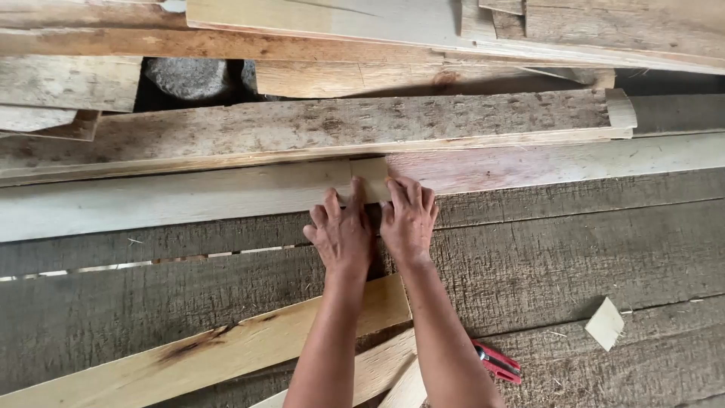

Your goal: Cutting thin wooden strips to size by scoring them with a utility knife and snapping them by hand.

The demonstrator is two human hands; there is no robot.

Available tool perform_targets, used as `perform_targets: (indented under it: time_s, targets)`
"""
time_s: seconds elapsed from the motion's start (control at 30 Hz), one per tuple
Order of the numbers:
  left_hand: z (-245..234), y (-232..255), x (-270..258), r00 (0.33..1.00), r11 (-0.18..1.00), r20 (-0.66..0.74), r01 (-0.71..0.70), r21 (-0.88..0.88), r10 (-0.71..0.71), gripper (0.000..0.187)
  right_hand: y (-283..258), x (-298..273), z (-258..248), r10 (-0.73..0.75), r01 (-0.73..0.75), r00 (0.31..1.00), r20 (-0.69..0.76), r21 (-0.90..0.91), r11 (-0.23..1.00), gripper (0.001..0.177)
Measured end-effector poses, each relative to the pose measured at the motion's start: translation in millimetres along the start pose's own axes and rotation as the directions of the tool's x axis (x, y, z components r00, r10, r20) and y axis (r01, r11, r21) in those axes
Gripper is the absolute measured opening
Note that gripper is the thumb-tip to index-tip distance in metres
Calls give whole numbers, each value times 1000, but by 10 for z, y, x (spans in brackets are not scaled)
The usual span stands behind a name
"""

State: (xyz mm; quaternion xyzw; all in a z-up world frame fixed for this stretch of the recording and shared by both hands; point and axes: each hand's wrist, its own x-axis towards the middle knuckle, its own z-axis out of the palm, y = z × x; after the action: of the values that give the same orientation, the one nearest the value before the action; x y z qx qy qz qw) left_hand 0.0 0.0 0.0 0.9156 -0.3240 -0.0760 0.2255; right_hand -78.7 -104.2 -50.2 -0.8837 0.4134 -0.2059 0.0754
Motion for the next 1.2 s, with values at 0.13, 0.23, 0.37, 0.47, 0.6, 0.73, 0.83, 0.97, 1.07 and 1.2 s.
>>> perform_targets:
  time_s: [0.13, 0.23, 0.37, 0.47, 0.6, 0.73, 0.83, 0.97, 1.07, 1.2]
  targets:
    - [66, 1, -14, 1000, 1000, 1, 3, 2, -3, 57, 34, 11, -9, 31, -32, 999, 36, 20, 999, 40]
    - [59, -15, 5, 1000, 1000, -3, 2, 24, -2, 58, 68, 116, 42, 51, -56, 998, 47, 98, 994, 53]
    - [58, -25, -1, 999, 1000, 41, 13, -6, -13, 58, 72, 169, 143, 86, -88, 996, 27, 74, 993, 36]
    - [122, -56, 1, 1000, 1000, 24, 13, -25, -12, 57, 115, 222, 223, 89, -90, 996, 19, 94, 991, 28]
    - [272, -88, 7, 997, 999, -74, -29, -30, 26, 51, 184, 213, 304, 98, -101, 994, 39, 85, 991, 20]
    - [220, -86, 2, 985, 999, -167, -53, -14, 50, 42, 9, 241, 31, 97, -104, 991, 92, 78, 992, 22]
    - [292, -99, 25, 970, 997, -228, -82, -9, 78, 44, -201, 195, -164, 177, -192, 971, 163, 86, 977, 31]
    - [388, -143, 32, 960, 997, -268, -77, 32, 83, 44, -364, 129, -76, 364, -393, 918, 160, 225, 892, 41]
    - [301, -114, 27, 983, 998, -176, -47, 38, 53, 48, -384, 186, -56, 447, -493, 870, 206, 359, 793, 42]
    - [347, -162, 72, 999, 1000, -42, -9, -4, 8, 61, -650, 198, -522, 454, -493, 862, 225, 578, 650, 38]
